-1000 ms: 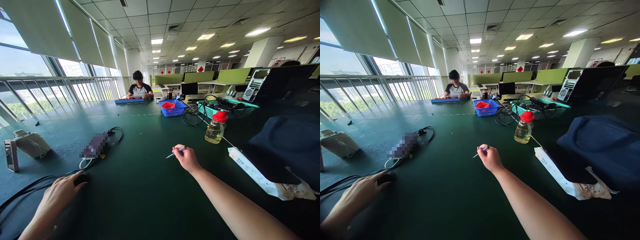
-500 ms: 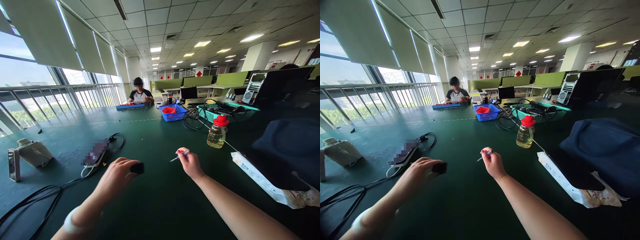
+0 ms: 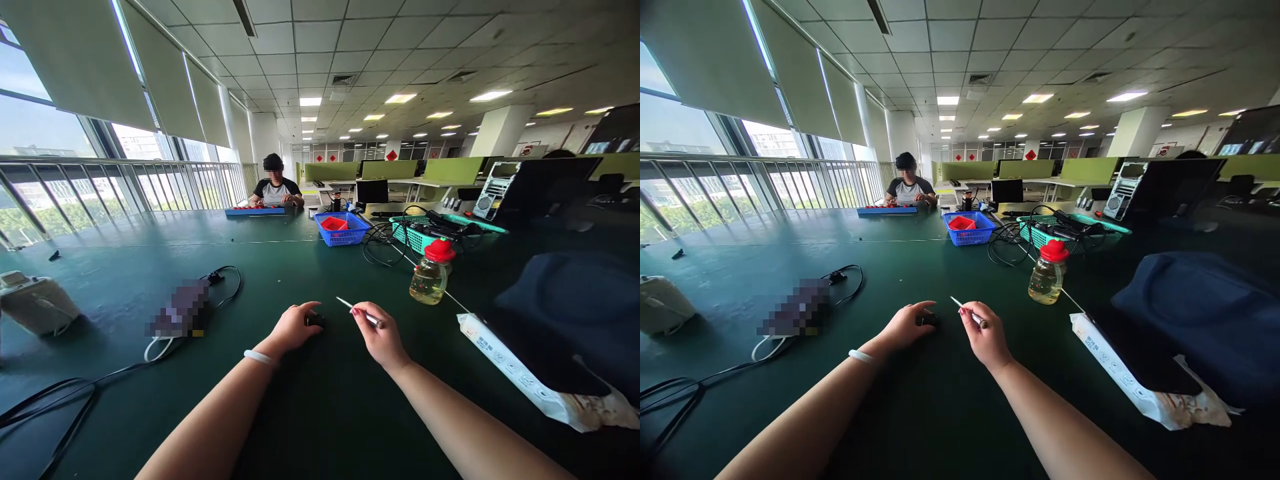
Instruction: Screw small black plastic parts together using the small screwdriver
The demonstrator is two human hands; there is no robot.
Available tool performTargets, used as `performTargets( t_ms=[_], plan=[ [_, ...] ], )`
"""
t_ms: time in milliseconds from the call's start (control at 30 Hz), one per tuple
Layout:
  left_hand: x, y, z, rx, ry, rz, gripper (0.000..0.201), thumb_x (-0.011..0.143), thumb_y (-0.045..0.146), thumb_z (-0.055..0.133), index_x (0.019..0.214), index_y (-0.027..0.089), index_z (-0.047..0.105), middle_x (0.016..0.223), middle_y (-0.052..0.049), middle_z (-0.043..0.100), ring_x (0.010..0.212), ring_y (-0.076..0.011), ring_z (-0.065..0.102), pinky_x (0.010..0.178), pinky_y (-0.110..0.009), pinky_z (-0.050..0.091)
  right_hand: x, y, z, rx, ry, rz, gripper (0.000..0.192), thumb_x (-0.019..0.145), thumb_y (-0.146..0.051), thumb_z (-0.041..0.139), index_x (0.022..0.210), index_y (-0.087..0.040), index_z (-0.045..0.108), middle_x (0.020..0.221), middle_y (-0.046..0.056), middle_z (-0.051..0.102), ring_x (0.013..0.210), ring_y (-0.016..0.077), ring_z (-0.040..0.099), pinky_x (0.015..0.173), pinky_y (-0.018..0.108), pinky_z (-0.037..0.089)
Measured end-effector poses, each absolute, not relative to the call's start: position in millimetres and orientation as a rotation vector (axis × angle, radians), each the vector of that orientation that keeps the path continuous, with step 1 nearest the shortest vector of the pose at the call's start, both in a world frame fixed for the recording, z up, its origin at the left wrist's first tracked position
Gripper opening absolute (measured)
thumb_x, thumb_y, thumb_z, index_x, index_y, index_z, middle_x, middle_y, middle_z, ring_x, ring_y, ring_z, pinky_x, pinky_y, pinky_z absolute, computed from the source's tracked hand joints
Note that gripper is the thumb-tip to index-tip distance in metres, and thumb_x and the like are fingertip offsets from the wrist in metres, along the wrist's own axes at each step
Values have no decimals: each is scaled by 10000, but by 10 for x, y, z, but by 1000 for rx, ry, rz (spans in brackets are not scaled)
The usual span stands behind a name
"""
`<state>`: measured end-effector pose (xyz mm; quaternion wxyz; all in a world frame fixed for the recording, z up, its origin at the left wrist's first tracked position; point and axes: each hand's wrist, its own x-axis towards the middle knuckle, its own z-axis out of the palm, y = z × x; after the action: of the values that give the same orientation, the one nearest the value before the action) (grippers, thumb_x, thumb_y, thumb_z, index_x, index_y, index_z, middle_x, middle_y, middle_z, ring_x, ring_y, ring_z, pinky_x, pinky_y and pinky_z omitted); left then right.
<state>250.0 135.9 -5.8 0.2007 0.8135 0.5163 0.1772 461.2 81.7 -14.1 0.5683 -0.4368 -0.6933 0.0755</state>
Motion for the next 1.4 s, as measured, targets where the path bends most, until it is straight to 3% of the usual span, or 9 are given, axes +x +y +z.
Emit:
performTargets(
  t_ms=[167, 333, 567, 733, 1033, 1400],
  plan=[
    [2475, 1343, -130, 2271, 1432, 592, 569, 725, 301, 734, 1279, 255, 611, 1105, -51, 732, 1118, -252, 600, 978, -377, 467, 4491, 729, -175, -967, -1718, 134, 130, 941, -284, 488, 915, -239, 607, 824, 44, 659, 753, 187, 634, 700, 301, 495],
    [2489, 1352, -140, 2256, 1437, 617, 403, 729, 329, 738, 1125, 259, 704, 1130, -49, 723, 1117, -248, 609, 1007, -380, 452, 4386, 637, -210, -906, -1907, -63, 159, 907, -236, 503, 755, -237, 551, 639, -17, 598, 599, 151, 554, 771, 356, 424],
    [2473, 1373, -162, 2244, 1391, 655, 396, 715, 342, 755, 1098, 249, 722, 1124, -51, 724, 1120, -255, 603, 1026, -382, 441, 4294, 674, -249, -934, -1983, -214, 175, 886, -227, 528, 712, -227, 539, 614, -37, 582, 619, 136, 550, 903, 390, 343],
    [2475, 1362, -171, 2231, 1437, 648, 396, 724, 356, 754, 1110, 272, 718, 1142, -38, 716, 1139, -252, 594, 1036, -380, 440, 4322, 599, -170, -790, -1995, -144, 165, 906, -244, 521, 743, -226, 502, 584, -61, 556, 528, 112, 500, 851, 368, 376],
    [2490, 1373, -186, 2291, 1442, 646, 389, 730, 365, 749, 1108, 279, 718, 1126, -26, 722, 1127, -250, 600, 1035, -385, 445, 4377, 647, -166, -741, -2121, -94, 197, 913, -252, 508, 721, -215, 487, 575, -55, 545, 536, 112, 480, 806, 351, 386],
    [2514, 1349, -147, 2433, 1432, 594, 377, 767, 339, 709, 1138, 280, 698, 1125, -31, 725, 1168, -258, 570, 1047, -416, 421, 4325, 635, -166, -655, -2250, -323, 173, 874, -156, 514, 709, -189, 554, 568, -19, 566, 575, 133, 491, 803, 344, 409]
  ],
)
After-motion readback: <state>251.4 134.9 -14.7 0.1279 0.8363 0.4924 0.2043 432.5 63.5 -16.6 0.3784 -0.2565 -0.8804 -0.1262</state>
